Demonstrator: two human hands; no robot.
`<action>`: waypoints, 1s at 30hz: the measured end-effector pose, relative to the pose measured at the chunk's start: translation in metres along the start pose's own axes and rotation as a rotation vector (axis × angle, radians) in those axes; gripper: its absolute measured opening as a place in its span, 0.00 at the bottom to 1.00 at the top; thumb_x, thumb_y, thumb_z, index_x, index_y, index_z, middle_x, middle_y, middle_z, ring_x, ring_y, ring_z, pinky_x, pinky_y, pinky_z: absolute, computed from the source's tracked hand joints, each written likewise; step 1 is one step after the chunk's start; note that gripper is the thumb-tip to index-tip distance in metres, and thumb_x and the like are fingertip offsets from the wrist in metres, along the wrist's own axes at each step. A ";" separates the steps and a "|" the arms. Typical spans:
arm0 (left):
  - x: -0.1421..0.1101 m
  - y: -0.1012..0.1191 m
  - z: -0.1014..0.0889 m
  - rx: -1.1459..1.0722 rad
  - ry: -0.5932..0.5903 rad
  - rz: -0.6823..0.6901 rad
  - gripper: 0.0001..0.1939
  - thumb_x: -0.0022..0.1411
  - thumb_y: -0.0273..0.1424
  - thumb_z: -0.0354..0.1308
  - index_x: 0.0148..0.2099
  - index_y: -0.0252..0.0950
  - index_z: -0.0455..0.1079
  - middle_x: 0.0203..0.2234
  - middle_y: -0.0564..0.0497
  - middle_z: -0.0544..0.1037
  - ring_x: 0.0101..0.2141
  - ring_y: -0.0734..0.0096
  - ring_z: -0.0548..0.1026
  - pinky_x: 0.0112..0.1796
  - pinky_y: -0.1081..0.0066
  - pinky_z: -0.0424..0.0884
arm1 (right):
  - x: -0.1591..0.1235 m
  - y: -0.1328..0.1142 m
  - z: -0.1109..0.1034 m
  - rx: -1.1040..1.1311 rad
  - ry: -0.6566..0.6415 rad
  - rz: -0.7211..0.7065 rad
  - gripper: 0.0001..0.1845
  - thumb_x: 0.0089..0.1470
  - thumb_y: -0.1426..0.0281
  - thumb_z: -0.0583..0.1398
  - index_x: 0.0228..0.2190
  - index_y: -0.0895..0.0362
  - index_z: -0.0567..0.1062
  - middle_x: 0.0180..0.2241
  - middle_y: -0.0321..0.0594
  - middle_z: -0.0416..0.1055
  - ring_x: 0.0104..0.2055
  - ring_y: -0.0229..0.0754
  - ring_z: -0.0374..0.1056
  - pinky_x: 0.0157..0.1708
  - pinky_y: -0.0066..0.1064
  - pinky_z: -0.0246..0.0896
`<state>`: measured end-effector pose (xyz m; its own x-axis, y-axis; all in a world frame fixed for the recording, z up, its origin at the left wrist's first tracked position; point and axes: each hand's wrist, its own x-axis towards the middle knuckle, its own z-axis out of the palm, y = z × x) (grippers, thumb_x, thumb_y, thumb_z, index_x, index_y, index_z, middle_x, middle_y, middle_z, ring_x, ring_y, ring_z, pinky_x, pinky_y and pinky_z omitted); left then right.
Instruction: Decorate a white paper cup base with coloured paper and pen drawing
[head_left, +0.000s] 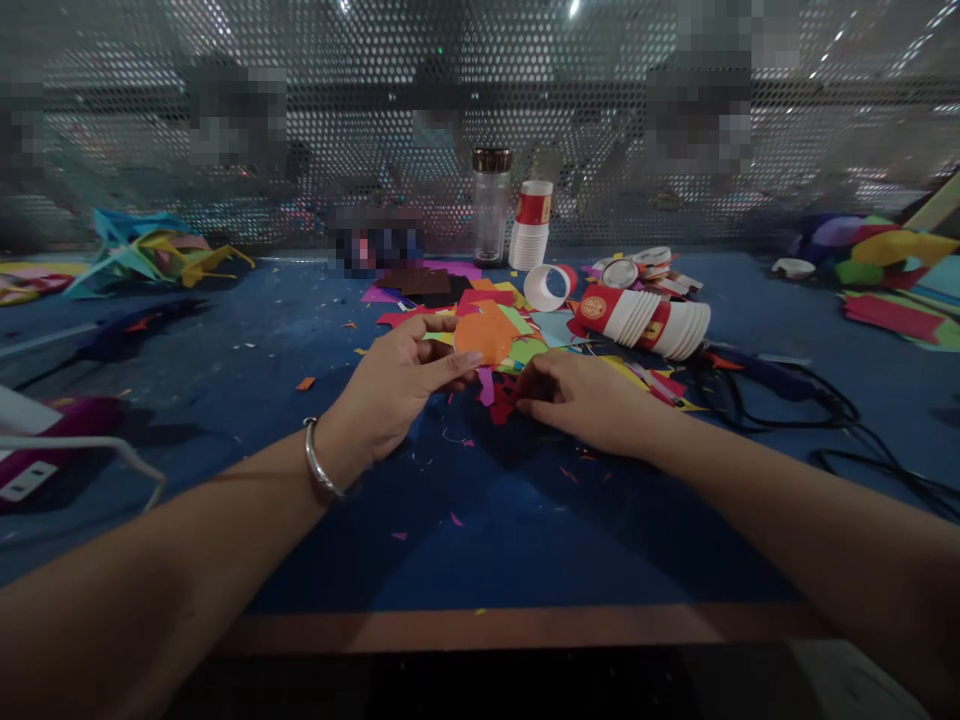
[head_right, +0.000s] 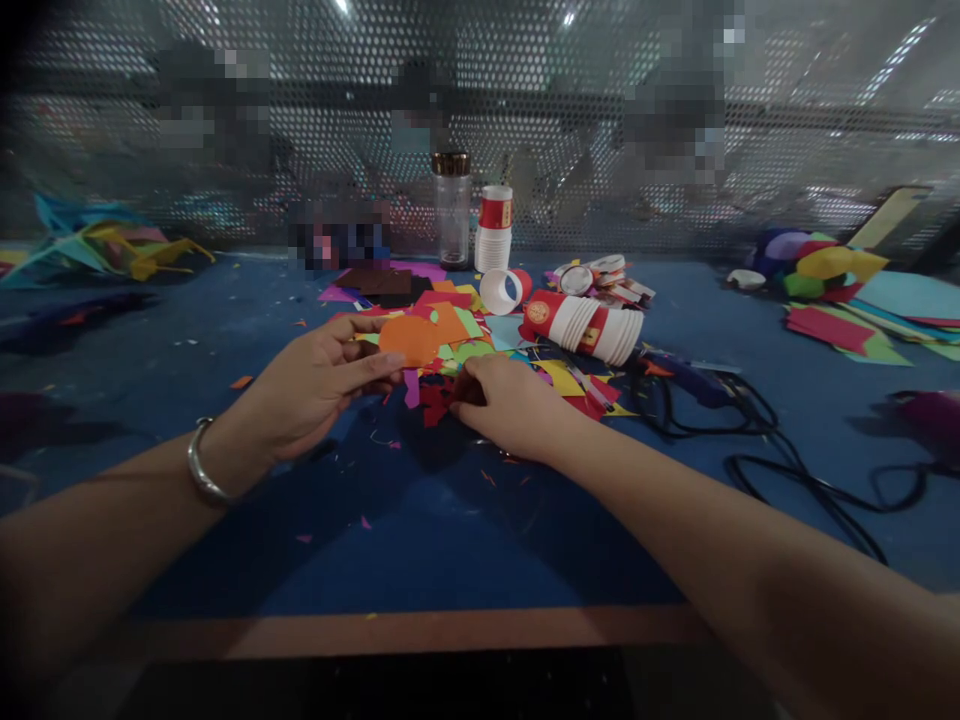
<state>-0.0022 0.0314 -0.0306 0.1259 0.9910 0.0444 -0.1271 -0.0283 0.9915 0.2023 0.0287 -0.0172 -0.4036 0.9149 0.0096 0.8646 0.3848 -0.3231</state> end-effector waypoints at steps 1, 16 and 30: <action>0.000 0.000 0.000 0.001 0.001 0.002 0.28 0.45 0.29 0.75 0.47 0.34 0.67 0.24 0.55 0.80 0.26 0.74 0.76 0.32 0.73 0.72 | 0.000 0.000 0.000 0.001 -0.001 0.003 0.06 0.55 0.70 0.62 0.36 0.56 0.78 0.35 0.42 0.78 0.34 0.43 0.71 0.33 0.32 0.59; 0.000 0.000 0.002 0.016 -0.006 -0.007 0.24 0.52 0.24 0.70 0.50 0.32 0.67 0.24 0.55 0.79 0.26 0.75 0.76 0.31 0.74 0.71 | 0.000 -0.001 0.001 0.041 -0.001 -0.013 0.02 0.56 0.73 0.61 0.33 0.57 0.76 0.32 0.42 0.76 0.32 0.42 0.68 0.33 0.33 0.57; -0.001 -0.001 0.000 0.046 -0.100 -0.064 0.28 0.54 0.27 0.70 0.56 0.33 0.68 0.30 0.53 0.80 0.30 0.76 0.77 0.33 0.75 0.72 | -0.015 0.020 -0.018 0.558 0.198 -0.061 0.06 0.49 0.68 0.64 0.26 0.56 0.73 0.22 0.34 0.68 0.23 0.34 0.60 0.24 0.31 0.54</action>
<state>-0.0025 0.0308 -0.0316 0.2297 0.9732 -0.0090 -0.0706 0.0258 0.9972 0.2306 0.0250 -0.0065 -0.3383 0.9189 0.2027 0.5317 0.3644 -0.7645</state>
